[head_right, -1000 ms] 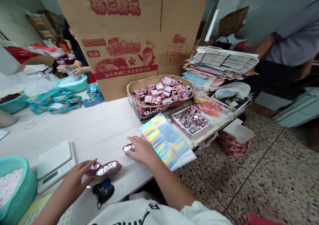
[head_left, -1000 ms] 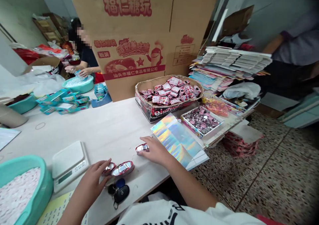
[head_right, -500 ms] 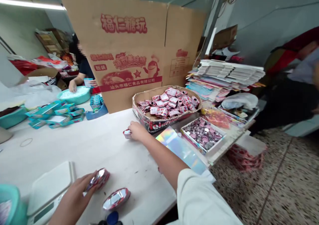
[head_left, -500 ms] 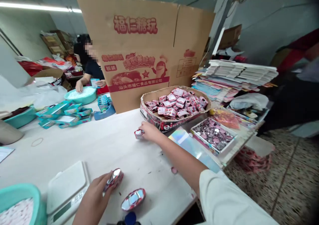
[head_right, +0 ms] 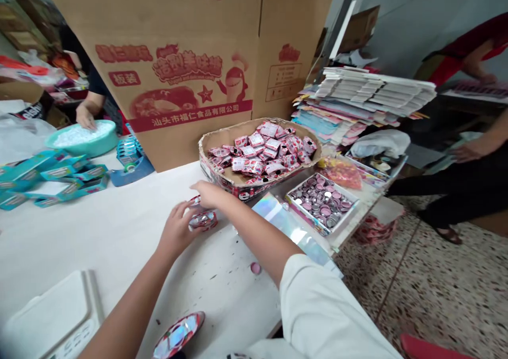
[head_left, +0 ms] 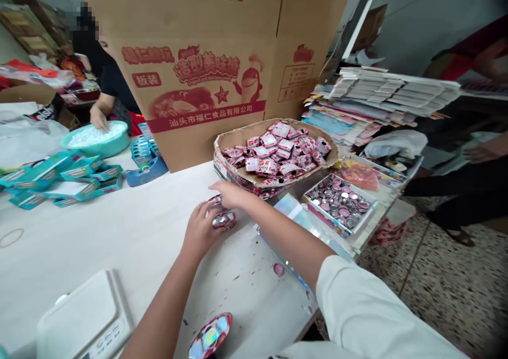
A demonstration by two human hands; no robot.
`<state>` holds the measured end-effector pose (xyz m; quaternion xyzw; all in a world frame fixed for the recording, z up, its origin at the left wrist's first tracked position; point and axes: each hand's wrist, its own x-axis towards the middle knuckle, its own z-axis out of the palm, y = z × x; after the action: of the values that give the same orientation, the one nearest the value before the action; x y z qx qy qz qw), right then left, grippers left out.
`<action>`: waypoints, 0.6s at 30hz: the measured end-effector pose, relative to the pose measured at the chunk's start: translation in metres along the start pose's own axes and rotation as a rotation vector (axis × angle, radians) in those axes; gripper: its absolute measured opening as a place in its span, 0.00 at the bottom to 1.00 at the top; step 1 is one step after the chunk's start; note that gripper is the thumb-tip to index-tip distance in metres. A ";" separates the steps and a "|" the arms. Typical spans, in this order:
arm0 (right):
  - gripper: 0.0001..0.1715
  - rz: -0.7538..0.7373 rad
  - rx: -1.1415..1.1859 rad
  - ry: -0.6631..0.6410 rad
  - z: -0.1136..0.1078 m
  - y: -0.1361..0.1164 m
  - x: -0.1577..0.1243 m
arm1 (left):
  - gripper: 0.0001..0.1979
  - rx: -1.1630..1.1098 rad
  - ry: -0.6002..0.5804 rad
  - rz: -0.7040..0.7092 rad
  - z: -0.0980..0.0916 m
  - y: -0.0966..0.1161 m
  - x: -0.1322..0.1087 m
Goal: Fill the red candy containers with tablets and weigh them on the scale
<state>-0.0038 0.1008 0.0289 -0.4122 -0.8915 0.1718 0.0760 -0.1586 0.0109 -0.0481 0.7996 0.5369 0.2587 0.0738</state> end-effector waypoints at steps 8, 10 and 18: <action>0.27 -0.263 0.370 0.220 0.032 -0.090 -0.184 | 0.46 0.170 -0.264 -0.085 0.008 -0.001 0.059; 0.34 -0.332 0.248 0.097 0.061 -0.108 -0.204 | 0.39 0.184 -0.294 -0.090 0.009 0.000 0.065; 0.15 -0.297 0.001 -0.058 0.093 -0.084 -0.183 | 0.41 0.214 -0.352 -0.129 0.012 -0.005 0.068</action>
<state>0.0298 -0.1119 -0.0251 -0.2705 -0.9444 0.1711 0.0748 -0.1373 0.0760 -0.0376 0.7998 0.5900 0.0513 0.0976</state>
